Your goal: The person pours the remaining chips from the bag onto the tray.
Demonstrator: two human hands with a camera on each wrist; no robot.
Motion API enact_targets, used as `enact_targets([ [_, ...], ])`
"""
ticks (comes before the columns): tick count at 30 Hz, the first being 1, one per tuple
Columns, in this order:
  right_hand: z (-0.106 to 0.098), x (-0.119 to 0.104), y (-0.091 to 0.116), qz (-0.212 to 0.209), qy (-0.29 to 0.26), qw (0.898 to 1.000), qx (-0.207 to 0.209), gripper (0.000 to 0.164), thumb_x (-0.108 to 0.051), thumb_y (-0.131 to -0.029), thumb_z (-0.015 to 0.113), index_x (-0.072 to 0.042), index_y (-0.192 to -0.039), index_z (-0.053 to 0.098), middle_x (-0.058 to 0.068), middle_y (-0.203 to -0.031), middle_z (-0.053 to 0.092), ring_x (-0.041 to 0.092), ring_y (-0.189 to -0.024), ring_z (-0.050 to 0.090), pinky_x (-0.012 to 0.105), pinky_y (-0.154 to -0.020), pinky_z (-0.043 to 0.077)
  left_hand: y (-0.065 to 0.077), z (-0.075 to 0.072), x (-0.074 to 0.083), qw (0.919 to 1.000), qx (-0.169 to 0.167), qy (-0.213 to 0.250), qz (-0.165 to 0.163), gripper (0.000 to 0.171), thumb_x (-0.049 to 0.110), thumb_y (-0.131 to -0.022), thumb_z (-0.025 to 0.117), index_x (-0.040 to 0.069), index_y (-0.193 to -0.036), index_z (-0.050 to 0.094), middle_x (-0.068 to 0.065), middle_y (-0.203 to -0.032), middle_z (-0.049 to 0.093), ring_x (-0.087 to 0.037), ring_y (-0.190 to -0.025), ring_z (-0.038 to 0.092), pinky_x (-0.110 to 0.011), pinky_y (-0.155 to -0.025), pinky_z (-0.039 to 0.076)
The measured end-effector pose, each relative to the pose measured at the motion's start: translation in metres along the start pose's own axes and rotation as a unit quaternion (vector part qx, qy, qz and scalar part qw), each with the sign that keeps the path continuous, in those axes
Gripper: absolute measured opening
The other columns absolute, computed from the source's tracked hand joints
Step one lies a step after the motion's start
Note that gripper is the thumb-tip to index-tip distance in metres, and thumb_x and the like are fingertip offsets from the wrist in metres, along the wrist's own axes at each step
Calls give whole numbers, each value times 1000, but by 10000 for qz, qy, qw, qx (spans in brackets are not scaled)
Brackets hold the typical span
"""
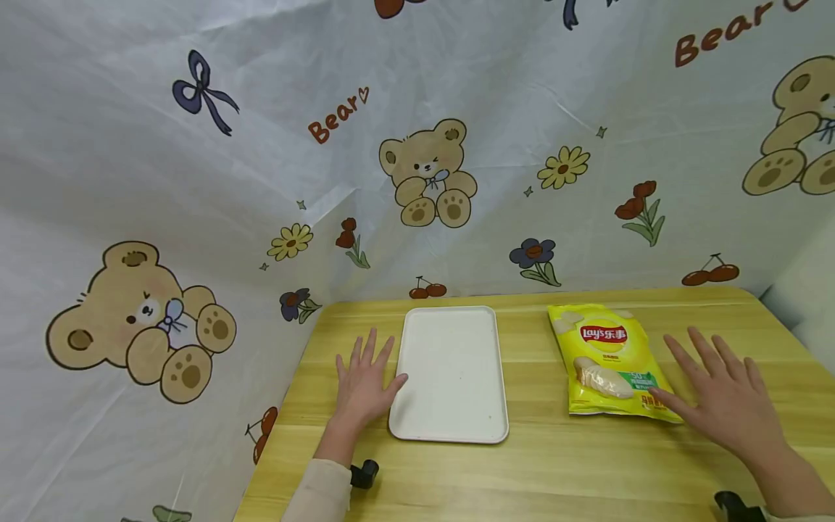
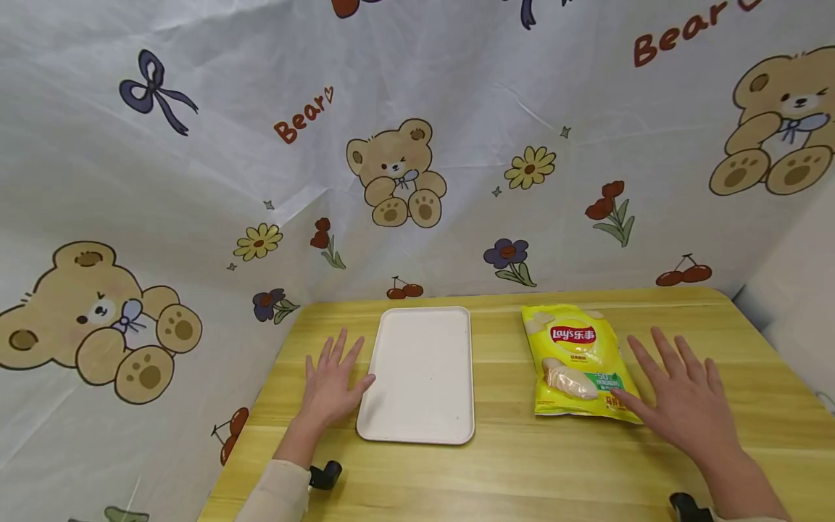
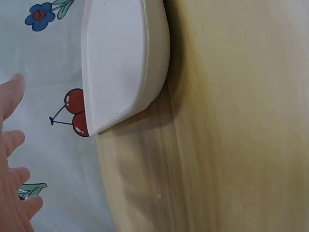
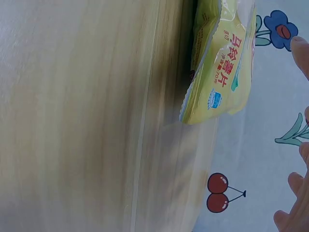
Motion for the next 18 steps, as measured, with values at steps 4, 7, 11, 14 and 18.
enact_targets([
  [4, 0, -3, 0, -61, -66, 10000, 21, 102, -60, -80, 65, -26, -156, 7, 13, -163, -5, 43, -147, -9, 67, -111, -13, 0, 0, -1, 9996, -26, 293, -35, 73, 62, -89, 51, 32, -152, 29, -3, -163, 14, -33, -147, 21, -65, -112, 21],
  [7, 0, -7, 0, -110, -147, 9998, 58, 101, -59, -80, 66, -26, -156, 9, 12, -163, -4, 43, -147, -7, 71, -110, -5, -1, 2, -3, 9976, -102, 667, -120, 72, 59, -90, 52, 29, -152, 30, -4, -162, 17, -34, -144, 27, -62, -110, 28],
  [11, 0, -13, -1, -207, -187, 9995, 135, 101, -58, -79, 67, -26, -156, 11, 12, -163, -1, 43, -147, -3, 74, -104, 12, -1, 8, -9, 9931, -234, 1103, -331, 70, 56, -91, 53, 28, -151, 31, -4, -161, 21, -35, -140, 35, -61, -105, 35],
  [14, 1, -18, -2, -298, -235, 9992, 147, 101, -58, -79, 67, -25, -156, 12, 12, -163, -1, 43, -147, -1, 74, -102, 15, 0, 13, -13, 9879, -360, 1414, -531, 70, 56, -91, 53, 28, -151, 31, -2, -160, 23, -35, -140, 36, -60, -104, 37],
  [18, 1, -25, -3, -345, -243, 9990, 129, 101, -60, -79, 67, -25, -156, 12, 11, -163, 1, 42, -147, 0, 73, -102, 17, 2, 18, -15, 9804, -473, 1782, -701, 68, 57, -92, 52, 29, -151, 31, -2, -160, 25, -33, -141, 34, -60, -103, 38],
])
Point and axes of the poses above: each hand's wrist, its own y-axis away from the middle knuckle, its own z-axis out of the palm, x = y × z, the point moved 7 cm from there along -y, towards the middle knuckle
